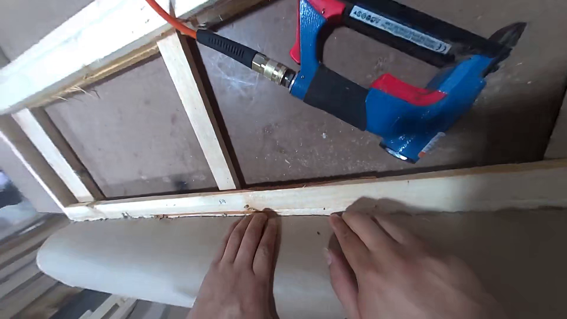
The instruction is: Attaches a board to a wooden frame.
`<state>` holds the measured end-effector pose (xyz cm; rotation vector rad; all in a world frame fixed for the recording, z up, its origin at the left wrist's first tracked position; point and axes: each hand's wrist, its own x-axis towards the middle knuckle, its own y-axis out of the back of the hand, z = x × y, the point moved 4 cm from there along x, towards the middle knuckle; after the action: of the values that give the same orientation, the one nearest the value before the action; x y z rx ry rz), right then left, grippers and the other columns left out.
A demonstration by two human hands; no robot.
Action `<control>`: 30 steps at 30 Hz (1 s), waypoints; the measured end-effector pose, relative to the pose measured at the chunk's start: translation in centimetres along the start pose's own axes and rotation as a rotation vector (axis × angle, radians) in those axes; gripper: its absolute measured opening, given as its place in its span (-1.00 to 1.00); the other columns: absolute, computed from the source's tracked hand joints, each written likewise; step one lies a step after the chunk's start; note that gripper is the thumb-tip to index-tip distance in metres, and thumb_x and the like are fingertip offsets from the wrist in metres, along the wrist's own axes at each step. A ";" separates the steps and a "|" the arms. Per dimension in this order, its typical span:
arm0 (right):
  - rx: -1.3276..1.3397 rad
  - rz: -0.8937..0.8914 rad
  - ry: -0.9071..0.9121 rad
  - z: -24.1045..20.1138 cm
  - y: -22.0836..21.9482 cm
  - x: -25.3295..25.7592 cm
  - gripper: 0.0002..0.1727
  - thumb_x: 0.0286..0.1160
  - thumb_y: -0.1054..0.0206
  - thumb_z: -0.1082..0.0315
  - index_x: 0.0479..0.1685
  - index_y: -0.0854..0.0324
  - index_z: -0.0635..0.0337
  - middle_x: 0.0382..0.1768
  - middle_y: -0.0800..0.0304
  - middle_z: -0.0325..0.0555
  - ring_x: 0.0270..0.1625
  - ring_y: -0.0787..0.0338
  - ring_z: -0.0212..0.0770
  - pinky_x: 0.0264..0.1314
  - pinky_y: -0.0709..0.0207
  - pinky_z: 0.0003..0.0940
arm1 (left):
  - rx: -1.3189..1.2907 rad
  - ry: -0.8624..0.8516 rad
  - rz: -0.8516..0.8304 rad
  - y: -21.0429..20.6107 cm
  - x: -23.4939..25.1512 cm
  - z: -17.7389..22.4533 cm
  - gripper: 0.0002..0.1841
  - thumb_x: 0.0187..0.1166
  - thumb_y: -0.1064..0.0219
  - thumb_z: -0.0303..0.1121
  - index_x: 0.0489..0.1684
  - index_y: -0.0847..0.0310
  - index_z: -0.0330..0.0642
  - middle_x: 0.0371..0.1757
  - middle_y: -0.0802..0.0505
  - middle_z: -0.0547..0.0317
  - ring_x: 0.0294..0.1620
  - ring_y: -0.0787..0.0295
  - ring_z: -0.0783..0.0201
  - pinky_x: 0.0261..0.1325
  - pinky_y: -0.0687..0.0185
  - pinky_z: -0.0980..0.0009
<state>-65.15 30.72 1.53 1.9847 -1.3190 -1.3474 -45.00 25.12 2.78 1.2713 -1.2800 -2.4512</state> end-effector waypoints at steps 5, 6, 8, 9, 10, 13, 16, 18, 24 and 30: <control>-0.042 0.064 0.021 0.1 -0.3 0.3 -0.34 0.70 0.05 -0.15 0.03 -0.84 0.17 -0.10 -0.85 -0.04 -0.13 -0.84 -0.01 -0.40 -0.62 -0.20 | 0.081 -0.055 0.131 -0.8 0.5 -0.2 0.41 -0.20 -0.13 0.87 0.49 -0.57 -0.30 0.45 -0.73 -0.18 0.50 -0.63 -0.10 0.56 -0.52 -0.04; -0.043 0.099 0.045 0.0 -0.5 0.1 -0.22 0.67 0.10 -0.31 -0.04 -0.84 0.19 -0.17 -0.82 -0.03 -0.20 -0.82 0.00 -0.47 -0.59 -0.18 | 0.096 -0.061 0.152 -1.0 0.2 -0.2 0.40 -0.18 -0.10 0.88 0.47 -0.59 -0.29 0.44 -0.74 -0.16 0.49 -0.65 -0.09 0.53 -0.55 -0.03; -0.061 0.139 0.139 -0.2 -0.9 -0.3 0.06 0.42 0.19 -0.66 -0.09 -0.79 0.22 -0.25 -0.76 -0.02 -0.25 -0.79 0.02 -0.51 -0.59 -0.16 | 0.099 -0.067 0.174 -1.0 0.0 -0.1 0.38 -0.16 -0.11 0.87 0.44 -0.61 -0.29 0.45 -0.73 -0.14 0.47 -0.65 -0.08 0.46 -0.60 0.00; -0.084 0.125 0.186 -0.3 -1.0 -0.5 0.18 0.22 0.18 -0.78 0.02 -0.78 0.23 -0.21 -0.77 -0.01 -0.19 -0.80 0.03 -0.44 -0.63 -0.15 | 0.109 -0.063 0.181 -0.9 0.1 -0.1 0.37 -0.17 -0.11 0.87 0.45 -0.62 -0.27 0.46 -0.73 -0.11 0.46 -0.66 -0.06 0.40 -0.65 0.02; -0.117 0.091 0.224 -0.4 -1.0 -0.8 0.28 0.03 0.12 -0.86 0.16 -0.74 0.24 -0.09 -0.78 0.03 -0.08 -0.79 0.07 -0.31 -0.68 -0.11 | 0.121 -0.065 0.181 -0.8 0.2 -0.1 0.40 -0.21 -0.08 0.88 0.46 -0.61 -0.25 0.46 -0.73 -0.09 0.44 -0.67 -0.05 0.35 -0.67 0.02; -0.175 -0.025 0.236 -0.9 -1.3 -2.3 0.46 -0.52 -0.46 -0.75 0.55 -0.49 0.19 0.41 -0.62 0.39 0.47 -0.64 0.39 0.46 -0.55 0.27 | 0.110 -0.074 0.146 -0.6 0.5 -0.2 0.48 -0.32 -0.03 0.93 0.58 -0.53 -0.19 0.53 -0.68 -0.04 0.50 -0.62 -0.06 0.47 -0.57 -0.06; -0.197 -0.041 0.253 -1.0 -1.6 -2.8 0.39 -0.50 -0.54 -0.67 0.57 -0.51 0.07 0.46 -0.59 0.40 0.52 -0.59 0.39 0.51 -0.47 0.34 | 0.047 -0.092 0.112 -0.6 0.1 -0.1 0.56 -0.36 -0.07 0.94 0.75 -0.31 -0.14 0.59 -0.61 -0.07 0.56 -0.55 -0.08 0.52 -0.53 -0.09; -0.217 -0.052 0.270 -0.9 -1.2 -2.5 0.33 -0.38 -0.49 -0.69 0.57 -0.53 0.04 0.44 -0.62 0.34 0.49 -0.64 0.33 0.48 -0.52 0.28 | 0.017 -0.143 0.132 -0.4 -0.4 -0.8 0.58 -0.33 -0.13 0.91 0.83 -0.17 -0.18 0.61 -0.58 -0.14 0.59 -0.54 -0.10 0.53 -0.53 -0.08; -0.225 -0.061 0.282 -1.1 -1.0 -2.1 0.35 -0.47 -0.51 -0.70 0.54 -0.54 0.04 0.35 -0.65 0.18 0.38 -0.69 0.19 0.37 -0.61 0.13 | 0.147 -0.112 0.261 -1.3 -7.2 -6.9 0.50 -0.34 -0.34 0.79 0.73 -0.31 -0.20 0.62 -0.54 -0.29 0.64 -0.47 -0.27 0.62 -0.35 -0.31; -0.243 -0.208 0.064 -3.2 -1.0 -2.5 0.45 -0.60 -0.77 -0.49 0.61 -0.40 0.16 0.49 -0.54 0.20 0.56 -0.54 0.22 0.62 -0.36 0.19 | 0.201 -0.111 0.315 -2.3 -7.1 -7.2 0.51 -0.42 -0.30 0.83 0.61 -0.42 -0.29 0.53 -0.61 -0.34 0.58 -0.52 -0.31 0.53 -0.41 -0.33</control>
<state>-62.08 32.77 3.48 2.0175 -0.8919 -1.4466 -34.69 25.11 3.43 0.8945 -1.6480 -2.2427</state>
